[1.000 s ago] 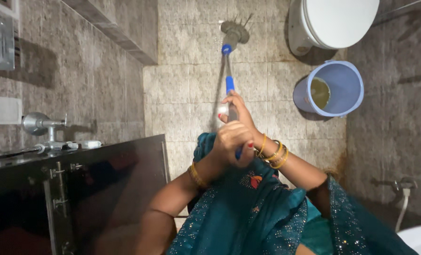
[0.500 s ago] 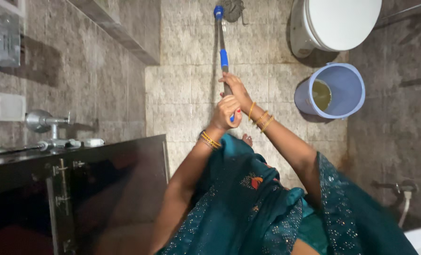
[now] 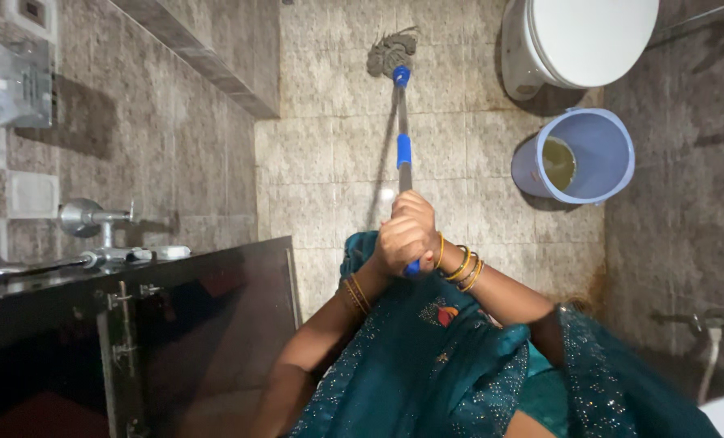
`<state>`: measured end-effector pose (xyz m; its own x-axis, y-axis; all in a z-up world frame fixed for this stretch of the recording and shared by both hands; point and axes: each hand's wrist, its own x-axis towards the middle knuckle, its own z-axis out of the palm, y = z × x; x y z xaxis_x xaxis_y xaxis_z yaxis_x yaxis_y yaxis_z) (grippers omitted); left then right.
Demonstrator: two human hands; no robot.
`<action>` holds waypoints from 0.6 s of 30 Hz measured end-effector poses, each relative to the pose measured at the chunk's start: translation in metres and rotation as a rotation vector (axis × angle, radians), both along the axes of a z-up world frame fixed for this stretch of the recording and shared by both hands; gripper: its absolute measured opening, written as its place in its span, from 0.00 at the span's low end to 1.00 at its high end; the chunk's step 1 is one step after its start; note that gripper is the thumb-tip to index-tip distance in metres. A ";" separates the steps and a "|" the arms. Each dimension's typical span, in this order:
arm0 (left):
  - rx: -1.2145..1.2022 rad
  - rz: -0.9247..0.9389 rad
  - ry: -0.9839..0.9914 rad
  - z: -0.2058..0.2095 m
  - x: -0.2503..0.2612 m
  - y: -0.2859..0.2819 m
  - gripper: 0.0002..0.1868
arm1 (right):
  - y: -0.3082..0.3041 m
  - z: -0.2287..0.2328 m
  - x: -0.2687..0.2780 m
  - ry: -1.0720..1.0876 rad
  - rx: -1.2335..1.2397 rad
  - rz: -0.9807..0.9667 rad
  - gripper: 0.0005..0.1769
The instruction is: The person mops the tiled bathroom floor using a blue mop and a bucket of water. They repeatedly dip the mop into the bucket and scrub the floor around the toilet and sink.
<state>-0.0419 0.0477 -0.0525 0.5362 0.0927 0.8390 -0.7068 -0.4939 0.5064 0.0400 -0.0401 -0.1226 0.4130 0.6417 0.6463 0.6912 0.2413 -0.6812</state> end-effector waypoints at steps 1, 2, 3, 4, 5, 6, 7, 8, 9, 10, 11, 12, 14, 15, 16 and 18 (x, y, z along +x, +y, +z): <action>-0.011 -0.013 0.003 -0.013 0.000 0.000 0.13 | 0.002 -0.019 0.004 0.008 0.013 0.017 0.12; 0.006 0.026 0.030 -0.025 0.003 0.004 0.12 | 0.005 -0.036 0.011 0.011 0.028 0.034 0.12; 0.022 0.064 0.057 -0.037 0.007 0.009 0.12 | 0.011 -0.053 0.021 -0.059 -0.006 0.012 0.13; 0.033 0.099 0.089 -0.048 0.008 0.011 0.11 | 0.017 -0.066 0.031 -0.124 -0.044 -0.013 0.14; 0.023 0.126 0.144 -0.057 0.011 0.014 0.11 | 0.023 -0.076 0.040 -0.188 -0.083 -0.039 0.16; 0.014 0.154 0.198 -0.063 0.017 0.018 0.10 | 0.028 -0.081 0.049 -0.201 -0.100 -0.043 0.16; 0.005 0.181 0.252 -0.067 0.023 0.022 0.10 | 0.034 -0.082 0.058 -0.214 -0.117 -0.047 0.17; 0.022 0.192 0.256 -0.068 0.027 0.024 0.08 | 0.037 -0.080 0.063 -0.224 -0.138 -0.052 0.18; 0.040 0.203 0.259 -0.066 0.032 0.027 0.07 | 0.039 -0.074 0.065 -0.193 -0.109 -0.060 0.16; 0.057 0.214 0.263 -0.062 0.034 0.028 0.07 | 0.040 -0.066 0.066 -0.162 -0.080 -0.068 0.15; 0.079 0.187 0.297 -0.056 0.033 0.026 0.07 | 0.041 -0.055 0.065 -0.132 -0.051 -0.076 0.13; 0.100 0.166 0.327 -0.048 0.034 0.026 0.08 | 0.042 -0.042 0.061 -0.049 -0.048 -0.102 0.13; 0.159 0.097 0.348 -0.026 0.034 0.027 0.08 | 0.039 -0.014 0.042 0.114 -0.044 -0.156 0.12; 0.197 0.050 0.338 -0.014 0.029 0.028 0.08 | 0.033 -0.002 0.030 0.194 -0.043 -0.183 0.12; 0.233 0.001 0.332 -0.001 0.022 0.027 0.08 | 0.025 0.006 0.016 0.279 -0.045 -0.211 0.12; 0.231 -0.091 0.265 0.023 0.013 0.025 0.10 | 0.008 0.007 -0.006 0.666 0.022 -0.134 0.09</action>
